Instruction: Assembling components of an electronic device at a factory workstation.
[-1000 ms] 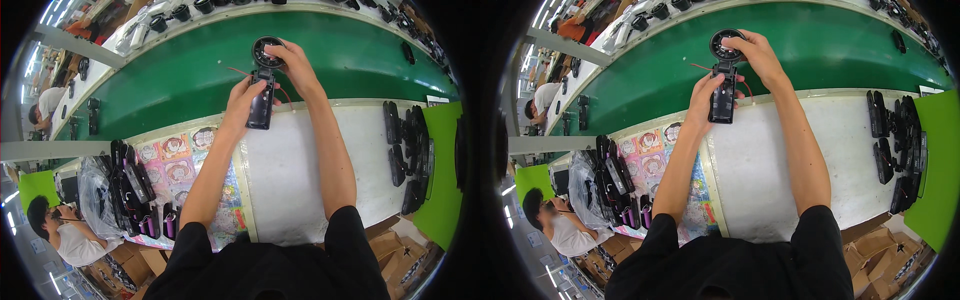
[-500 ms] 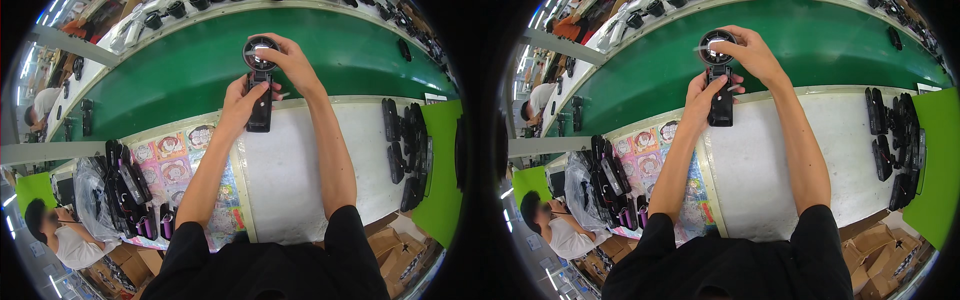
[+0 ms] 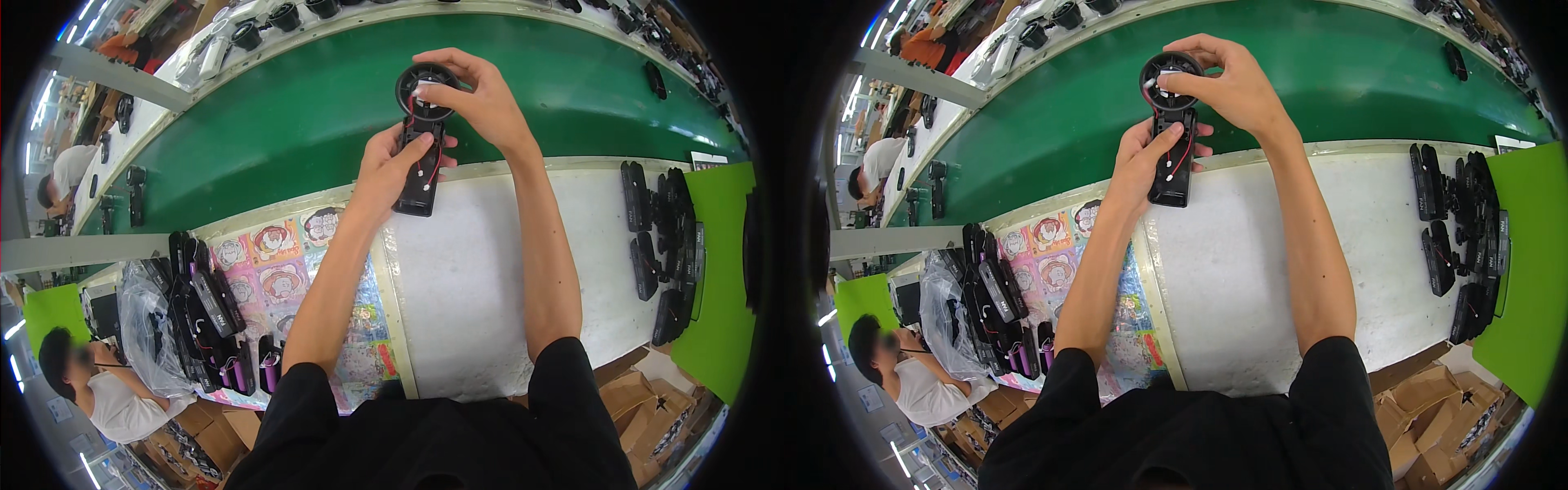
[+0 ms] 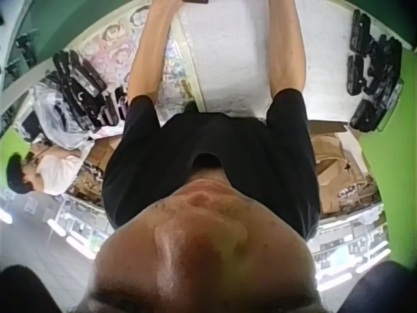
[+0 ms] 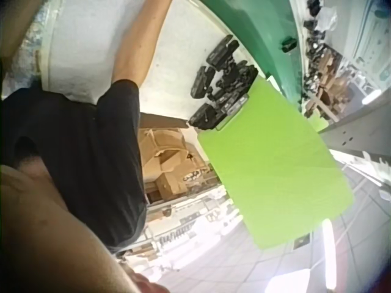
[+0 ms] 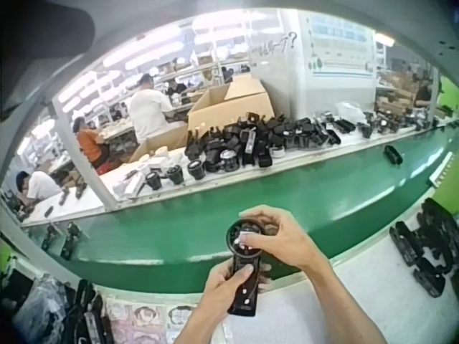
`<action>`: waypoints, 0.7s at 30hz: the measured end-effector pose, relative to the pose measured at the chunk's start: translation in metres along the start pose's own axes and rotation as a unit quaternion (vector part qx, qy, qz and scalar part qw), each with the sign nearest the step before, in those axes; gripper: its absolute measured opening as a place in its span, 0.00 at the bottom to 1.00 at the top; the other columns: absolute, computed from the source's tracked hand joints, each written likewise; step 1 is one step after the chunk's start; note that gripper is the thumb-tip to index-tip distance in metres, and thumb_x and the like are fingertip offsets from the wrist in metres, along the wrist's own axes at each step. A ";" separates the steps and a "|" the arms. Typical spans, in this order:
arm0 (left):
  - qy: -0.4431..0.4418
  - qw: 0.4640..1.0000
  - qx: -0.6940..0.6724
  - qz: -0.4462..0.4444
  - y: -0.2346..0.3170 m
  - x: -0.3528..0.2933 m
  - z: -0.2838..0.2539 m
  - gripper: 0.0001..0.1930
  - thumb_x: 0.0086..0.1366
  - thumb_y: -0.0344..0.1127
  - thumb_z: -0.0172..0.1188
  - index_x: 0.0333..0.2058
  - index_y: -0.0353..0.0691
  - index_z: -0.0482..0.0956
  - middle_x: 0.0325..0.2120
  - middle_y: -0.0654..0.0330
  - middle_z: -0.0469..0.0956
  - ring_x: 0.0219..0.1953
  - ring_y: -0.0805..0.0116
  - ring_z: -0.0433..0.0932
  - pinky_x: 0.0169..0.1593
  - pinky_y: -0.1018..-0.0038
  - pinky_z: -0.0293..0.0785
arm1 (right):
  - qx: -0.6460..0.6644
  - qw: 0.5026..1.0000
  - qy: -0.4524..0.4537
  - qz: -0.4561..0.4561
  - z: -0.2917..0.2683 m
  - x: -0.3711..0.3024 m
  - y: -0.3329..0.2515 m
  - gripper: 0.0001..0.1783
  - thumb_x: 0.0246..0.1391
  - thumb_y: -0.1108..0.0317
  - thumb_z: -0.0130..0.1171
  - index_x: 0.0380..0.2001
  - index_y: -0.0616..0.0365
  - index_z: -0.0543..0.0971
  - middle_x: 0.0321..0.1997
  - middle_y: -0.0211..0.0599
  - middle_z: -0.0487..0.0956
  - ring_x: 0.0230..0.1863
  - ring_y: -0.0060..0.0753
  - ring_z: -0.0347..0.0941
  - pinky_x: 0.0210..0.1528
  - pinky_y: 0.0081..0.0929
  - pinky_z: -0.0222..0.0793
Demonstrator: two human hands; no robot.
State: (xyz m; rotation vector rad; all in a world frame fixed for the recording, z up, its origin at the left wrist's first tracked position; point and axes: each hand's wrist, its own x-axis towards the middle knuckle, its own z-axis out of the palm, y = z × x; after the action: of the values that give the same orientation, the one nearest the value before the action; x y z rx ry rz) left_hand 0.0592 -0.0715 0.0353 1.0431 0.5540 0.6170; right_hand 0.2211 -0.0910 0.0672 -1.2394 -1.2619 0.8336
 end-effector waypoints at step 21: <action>0.093 0.988 0.122 -0.016 0.004 0.090 0.016 0.08 0.60 0.33 0.56 0.34 0.35 0.78 0.26 0.62 0.78 0.20 0.77 0.71 0.26 0.81 0.67 | 0.201 0.908 0.362 0.061 -0.062 0.005 0.035 0.20 0.57 0.51 0.47 0.43 0.55 0.73 0.40 0.32 0.77 0.38 0.22 0.67 0.43 0.24 0.63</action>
State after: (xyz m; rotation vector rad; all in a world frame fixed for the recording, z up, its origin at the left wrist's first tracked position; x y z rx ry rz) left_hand 0.1327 -0.0173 0.0337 1.2102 0.8233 0.6322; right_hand 0.2879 -0.0923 0.0425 -1.1336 -0.3897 0.5866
